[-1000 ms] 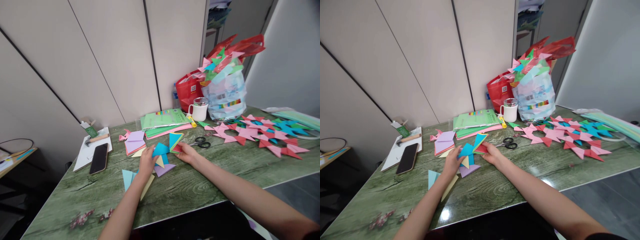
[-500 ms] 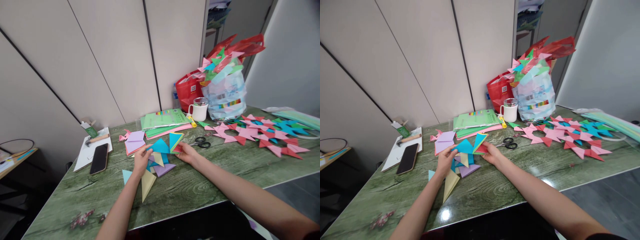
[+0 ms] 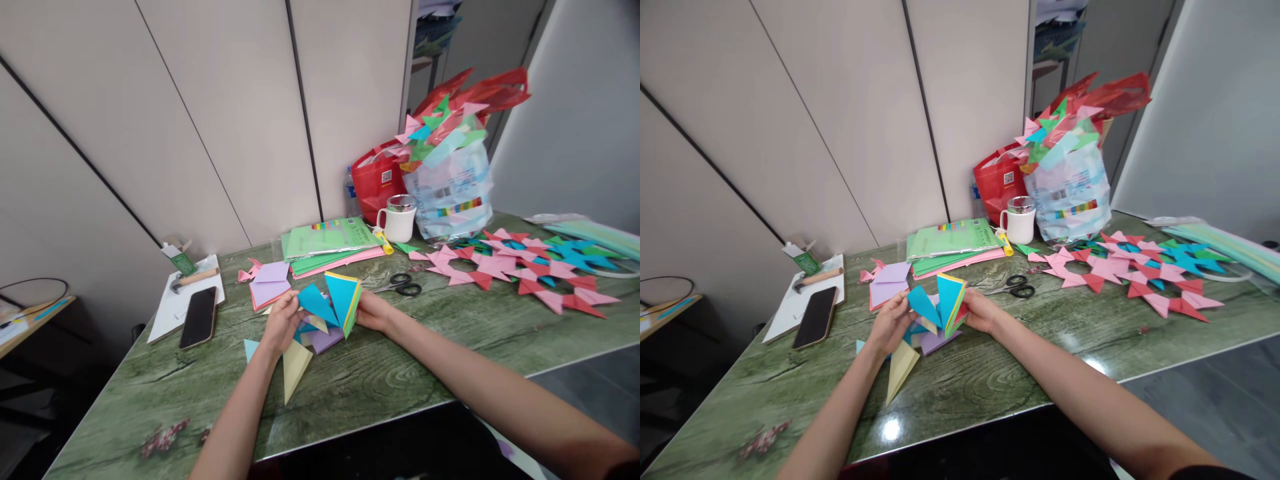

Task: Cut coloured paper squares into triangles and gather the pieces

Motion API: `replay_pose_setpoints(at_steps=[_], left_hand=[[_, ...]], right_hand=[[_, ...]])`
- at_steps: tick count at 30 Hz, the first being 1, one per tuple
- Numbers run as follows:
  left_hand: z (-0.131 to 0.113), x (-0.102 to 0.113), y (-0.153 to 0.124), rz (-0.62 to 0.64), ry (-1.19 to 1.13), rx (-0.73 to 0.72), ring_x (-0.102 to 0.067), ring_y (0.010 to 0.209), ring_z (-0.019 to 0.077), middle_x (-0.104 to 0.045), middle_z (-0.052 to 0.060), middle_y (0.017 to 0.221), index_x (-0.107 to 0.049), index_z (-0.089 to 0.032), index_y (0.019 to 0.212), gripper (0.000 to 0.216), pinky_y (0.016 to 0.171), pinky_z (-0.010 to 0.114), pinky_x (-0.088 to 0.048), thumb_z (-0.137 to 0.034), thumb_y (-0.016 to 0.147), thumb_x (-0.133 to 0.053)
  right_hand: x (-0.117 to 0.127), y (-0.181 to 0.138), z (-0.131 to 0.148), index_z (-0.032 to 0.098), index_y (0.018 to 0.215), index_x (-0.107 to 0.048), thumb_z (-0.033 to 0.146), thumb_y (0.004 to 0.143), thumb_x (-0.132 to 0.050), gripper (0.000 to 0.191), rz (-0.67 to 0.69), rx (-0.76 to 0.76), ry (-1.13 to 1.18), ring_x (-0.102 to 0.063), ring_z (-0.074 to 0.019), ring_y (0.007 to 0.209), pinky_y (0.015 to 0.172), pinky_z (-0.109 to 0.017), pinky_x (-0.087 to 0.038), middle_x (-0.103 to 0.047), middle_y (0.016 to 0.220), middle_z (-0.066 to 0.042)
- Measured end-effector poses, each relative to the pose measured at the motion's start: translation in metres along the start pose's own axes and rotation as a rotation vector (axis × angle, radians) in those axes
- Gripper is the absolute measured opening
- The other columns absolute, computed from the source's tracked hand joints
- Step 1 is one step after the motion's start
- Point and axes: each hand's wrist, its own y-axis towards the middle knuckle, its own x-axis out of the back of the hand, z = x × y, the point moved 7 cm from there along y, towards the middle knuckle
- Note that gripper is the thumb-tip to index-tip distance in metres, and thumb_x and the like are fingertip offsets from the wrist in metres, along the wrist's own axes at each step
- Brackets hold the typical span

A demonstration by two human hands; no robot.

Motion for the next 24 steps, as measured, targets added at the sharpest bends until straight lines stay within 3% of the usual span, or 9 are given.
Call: replay_pose_setpoints(at_steps=[3, 7, 11, 13, 15, 18, 21, 24], left_hand=[[0.002, -0.006, -0.002, 0.017, 0.014, -0.001, -0.062, 0.074, 0.0181, -0.066, 0.006, 0.084, -0.059, -0.017, 0.081, 0.026, 0.068, 0.033, -0.050, -0.042, 0.073, -0.063], [0.002, -0.006, -0.004, 0.002, 0.067, -0.043, -0.061, 0.089, 0.0204, -0.063, 0.009, 0.106, -0.062, -0.018, 0.080, 0.024, 0.071, 0.031, -0.048, -0.040, 0.072, -0.065], [0.000, -0.002, -0.004, -0.034, 0.145, -0.113, -0.052, 0.107, 0.0211, -0.059, 0.008, 0.115, -0.067, -0.017, 0.076, 0.018, 0.084, 0.027, -0.042, -0.033, 0.069, -0.069], [0.000, -0.002, -0.003, -0.030, 0.167, -0.129, -0.050, 0.109, 0.0217, -0.057, 0.008, 0.117, -0.068, -0.018, 0.084, 0.021, 0.086, 0.027, -0.040, -0.033, 0.069, -0.070], [0.001, -0.004, -0.002, -0.014, 0.165, -0.127, -0.051, 0.107, 0.0219, -0.053, 0.009, 0.121, -0.062, -0.022, 0.107, 0.039, 0.084, 0.030, -0.042, -0.038, 0.071, -0.067], [0.004, -0.011, -0.003, 0.039, 0.149, -0.094, -0.054, 0.102, 0.0224, -0.047, 0.013, 0.126, -0.036, -0.027, 0.134, 0.075, 0.078, 0.032, -0.045, -0.047, 0.069, -0.066], [0.008, -0.023, -0.008, 0.113, 0.169, -0.038, -0.057, 0.092, 0.0212, -0.046, 0.016, 0.127, -0.024, -0.029, 0.140, 0.100, 0.071, 0.031, -0.048, -0.042, 0.056, -0.078], [0.010, -0.037, -0.017, 0.143, 0.218, -0.007, -0.059, 0.081, 0.0179, -0.043, 0.013, 0.130, -0.024, -0.034, 0.139, 0.105, 0.064, 0.031, -0.049, -0.029, 0.052, -0.082]], right_hand=[[-0.011, -0.004, -0.001, 0.012, 0.077, -0.066, 0.014, 0.075, -0.063, 0.004, 0.034, 0.011, -0.054, -0.067, -0.0143, 0.063, 0.069, -0.027, -0.054, -0.073, 0.072, -0.004], [-0.023, -0.011, -0.004, 0.011, 0.082, -0.067, 0.013, 0.068, -0.069, 0.015, 0.089, -0.001, -0.140, -0.066, -0.0131, 0.063, 0.066, -0.024, -0.053, -0.073, 0.074, -0.005], [-0.030, -0.014, -0.008, 0.012, 0.082, -0.067, 0.015, 0.060, -0.075, 0.024, 0.118, -0.017, -0.221, -0.065, -0.0124, 0.058, 0.060, -0.022, -0.052, -0.072, 0.070, -0.004], [-0.029, -0.013, -0.008, 0.012, 0.080, -0.066, 0.020, 0.058, -0.078, 0.026, 0.102, 0.003, -0.254, -0.064, -0.0128, 0.056, 0.060, -0.024, -0.052, -0.071, 0.068, -0.003], [-0.024, -0.010, -0.004, 0.012, 0.078, -0.065, 0.029, 0.058, -0.078, 0.029, 0.049, 0.058, -0.286, -0.063, -0.0136, 0.056, 0.061, -0.026, -0.051, -0.069, 0.066, -0.003], [-0.011, -0.005, 0.007, 0.014, 0.078, -0.062, 0.042, 0.060, -0.074, 0.036, -0.088, 0.189, -0.350, -0.063, -0.0159, 0.058, 0.063, -0.030, -0.051, -0.068, 0.065, -0.003], [0.002, -0.005, 0.019, 0.016, 0.081, -0.059, 0.048, 0.064, -0.067, 0.038, -0.260, 0.347, -0.457, -0.063, -0.0183, 0.063, 0.065, -0.032, -0.049, -0.067, 0.070, -0.003], [0.001, -0.013, 0.028, 0.017, 0.084, -0.056, 0.046, 0.070, -0.061, 0.033, -0.398, 0.493, -0.614, -0.060, -0.0208, 0.076, 0.074, -0.035, -0.046, -0.065, 0.080, -0.003]])
